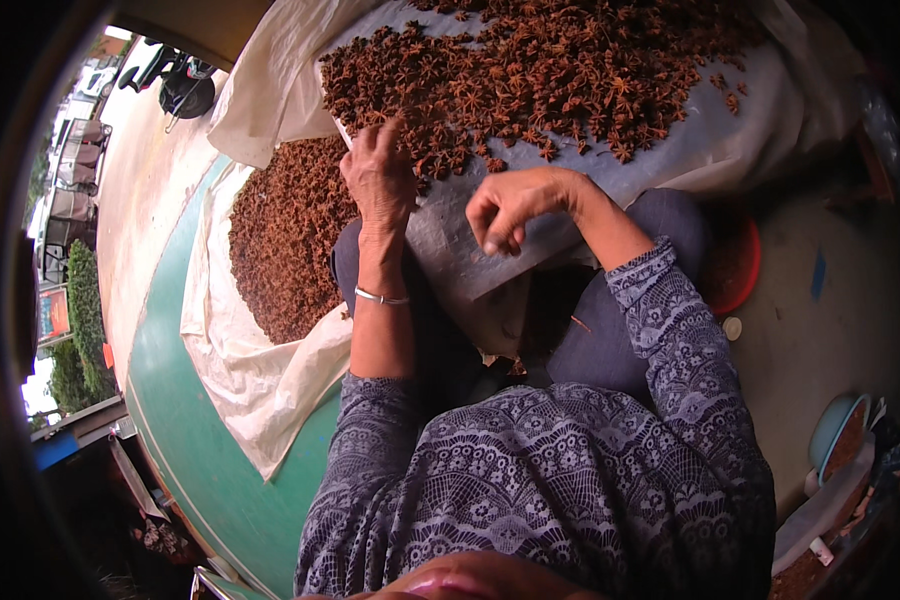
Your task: The person sits on the floor and uses both hands to pick up star anise from a large pile on a white sack, removing stems and debris before placing the cleaned pieces into a separate pile.
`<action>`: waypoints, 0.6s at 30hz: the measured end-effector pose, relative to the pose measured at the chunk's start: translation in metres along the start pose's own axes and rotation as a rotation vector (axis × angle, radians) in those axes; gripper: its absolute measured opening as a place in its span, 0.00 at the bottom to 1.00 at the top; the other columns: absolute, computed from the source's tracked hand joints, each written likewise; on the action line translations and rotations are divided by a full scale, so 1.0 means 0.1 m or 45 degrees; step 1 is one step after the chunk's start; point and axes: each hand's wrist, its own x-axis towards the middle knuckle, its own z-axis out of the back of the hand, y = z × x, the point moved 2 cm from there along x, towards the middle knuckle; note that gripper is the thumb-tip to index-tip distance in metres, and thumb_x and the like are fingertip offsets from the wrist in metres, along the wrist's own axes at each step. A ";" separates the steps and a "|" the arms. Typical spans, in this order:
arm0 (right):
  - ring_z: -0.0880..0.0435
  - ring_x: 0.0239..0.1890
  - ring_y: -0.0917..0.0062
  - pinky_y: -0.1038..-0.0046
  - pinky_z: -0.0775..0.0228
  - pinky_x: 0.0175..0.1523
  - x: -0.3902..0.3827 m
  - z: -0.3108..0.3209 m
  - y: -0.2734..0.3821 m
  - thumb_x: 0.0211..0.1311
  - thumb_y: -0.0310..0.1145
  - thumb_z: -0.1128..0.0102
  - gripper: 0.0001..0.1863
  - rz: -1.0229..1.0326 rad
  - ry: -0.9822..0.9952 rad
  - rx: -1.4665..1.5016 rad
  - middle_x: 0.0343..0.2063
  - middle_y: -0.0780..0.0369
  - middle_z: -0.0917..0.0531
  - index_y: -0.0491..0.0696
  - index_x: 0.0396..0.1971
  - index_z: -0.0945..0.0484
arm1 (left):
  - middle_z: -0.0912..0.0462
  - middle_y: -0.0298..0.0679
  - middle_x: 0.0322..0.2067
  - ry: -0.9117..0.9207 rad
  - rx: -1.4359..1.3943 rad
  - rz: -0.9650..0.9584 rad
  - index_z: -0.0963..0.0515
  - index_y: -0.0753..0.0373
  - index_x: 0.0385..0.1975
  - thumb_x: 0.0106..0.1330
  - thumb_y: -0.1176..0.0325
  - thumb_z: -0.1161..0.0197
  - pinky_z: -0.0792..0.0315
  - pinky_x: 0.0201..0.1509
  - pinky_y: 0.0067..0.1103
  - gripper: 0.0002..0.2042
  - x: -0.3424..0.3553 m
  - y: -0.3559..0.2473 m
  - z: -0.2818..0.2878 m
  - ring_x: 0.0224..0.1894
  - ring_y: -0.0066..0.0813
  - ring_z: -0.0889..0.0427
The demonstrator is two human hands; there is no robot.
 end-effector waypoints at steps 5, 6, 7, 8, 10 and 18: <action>0.19 0.23 0.83 0.83 0.29 0.26 -0.40 0.29 0.08 0.52 0.30 0.38 0.11 0.151 -0.663 -0.031 0.26 0.63 0.17 0.42 0.35 0.20 | 0.26 0.36 0.35 0.456 0.004 -0.205 0.19 0.50 0.30 0.56 0.69 0.45 0.40 0.47 0.33 0.07 -0.08 -0.10 -0.26 0.43 0.36 0.29; 0.20 0.23 0.84 0.83 0.31 0.26 -0.48 0.39 0.06 0.53 0.31 0.38 0.10 0.204 -0.976 -0.078 0.25 0.64 0.17 0.43 0.35 0.20 | 0.26 0.36 0.35 0.491 -0.002 -0.213 0.19 0.51 0.30 0.56 0.69 0.45 0.40 0.46 0.33 0.08 -0.08 -0.13 -0.28 0.43 0.36 0.29; 0.21 0.23 0.86 0.84 0.32 0.26 -0.58 0.48 0.05 0.54 0.31 0.39 0.10 0.238 -1.268 -0.030 0.25 0.65 0.18 0.44 0.36 0.21 | 0.26 0.36 0.35 0.512 -0.008 -0.229 0.19 0.51 0.30 0.58 0.67 0.48 0.40 0.46 0.33 0.09 -0.08 -0.14 -0.32 0.43 0.37 0.30; 0.22 0.24 0.87 0.84 0.32 0.27 -0.69 0.58 -0.02 0.58 0.31 0.41 0.09 0.290 -1.469 -0.001 0.26 0.65 0.18 0.43 0.36 0.21 | 0.26 0.37 0.36 0.520 0.020 -0.221 0.19 0.50 0.31 0.58 0.68 0.48 0.40 0.46 0.34 0.09 -0.08 -0.13 -0.34 0.44 0.37 0.29; 0.22 0.24 0.87 0.85 0.32 0.26 -0.90 0.69 -0.11 0.58 0.29 0.42 0.08 0.279 -1.759 -0.080 0.25 0.64 0.18 0.42 0.34 0.21 | 0.26 0.38 0.37 0.507 0.024 -0.201 0.18 0.50 0.33 0.58 0.68 0.48 0.40 0.46 0.34 0.10 -0.08 -0.13 -0.34 0.44 0.37 0.29; 0.20 0.22 0.81 0.74 0.30 0.30 -0.84 0.62 -0.24 0.54 0.30 0.39 0.10 -0.350 -1.788 -0.854 0.20 0.61 0.18 0.44 0.36 0.20 | 0.26 0.40 0.33 0.250 -0.090 -0.154 0.26 0.63 0.30 0.60 0.70 0.47 0.39 0.44 0.33 0.05 -0.01 -0.14 -0.37 0.39 0.37 0.28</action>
